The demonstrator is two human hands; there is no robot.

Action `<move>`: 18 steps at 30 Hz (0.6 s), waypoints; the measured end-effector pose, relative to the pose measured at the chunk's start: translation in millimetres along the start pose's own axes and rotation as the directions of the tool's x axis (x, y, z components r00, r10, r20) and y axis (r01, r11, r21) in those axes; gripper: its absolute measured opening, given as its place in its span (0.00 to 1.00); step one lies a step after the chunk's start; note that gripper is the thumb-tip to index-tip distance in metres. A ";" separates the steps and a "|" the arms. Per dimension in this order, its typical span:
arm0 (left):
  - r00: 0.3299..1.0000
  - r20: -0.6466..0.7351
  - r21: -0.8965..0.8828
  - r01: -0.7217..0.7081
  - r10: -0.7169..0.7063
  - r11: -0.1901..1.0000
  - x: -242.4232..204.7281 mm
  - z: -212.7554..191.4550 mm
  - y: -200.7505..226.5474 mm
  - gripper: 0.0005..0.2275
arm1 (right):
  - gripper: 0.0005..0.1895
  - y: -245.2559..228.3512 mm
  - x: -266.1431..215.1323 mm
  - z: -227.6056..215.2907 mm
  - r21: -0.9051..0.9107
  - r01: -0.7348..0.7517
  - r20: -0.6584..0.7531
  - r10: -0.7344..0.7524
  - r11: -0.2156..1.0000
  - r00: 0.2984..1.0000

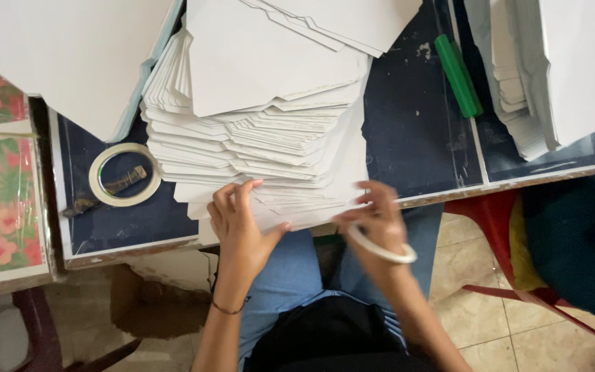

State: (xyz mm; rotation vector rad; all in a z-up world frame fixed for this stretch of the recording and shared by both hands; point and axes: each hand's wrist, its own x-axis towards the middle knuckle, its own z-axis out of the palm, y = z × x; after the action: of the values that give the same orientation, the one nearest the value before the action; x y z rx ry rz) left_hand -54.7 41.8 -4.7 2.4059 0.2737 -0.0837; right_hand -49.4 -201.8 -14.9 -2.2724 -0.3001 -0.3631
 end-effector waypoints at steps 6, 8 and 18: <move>0.996 -0.075 -0.012 -0.058 0.057 0.998 -2.1 32.2 17.4 0.45 | 0.09 26.8 4.9 -25.3 -0.088 -0.088 -0.050 0.084 0.992 0.995; 0.993 -0.082 -0.033 -0.083 0.080 0.996 -3.0 46.4 39.4 0.44 | 0.09 33.0 2.2 -21.3 -0.116 -0.085 -0.051 0.080 0.990 0.996; 0.940 -0.165 -0.033 -0.309 0.300 0.950 7.0 49.0 60.2 0.06 | 0.08 -3.8 33.8 -45.5 -0.120 0.099 -0.133 -0.114 0.988 0.984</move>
State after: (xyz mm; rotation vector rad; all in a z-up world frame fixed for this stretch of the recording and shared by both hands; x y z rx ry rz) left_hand -33.9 -33.3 -3.5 2.3702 -0.0280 0.2542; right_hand -26.5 -230.2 28.7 -2.3327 -0.3371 -0.6060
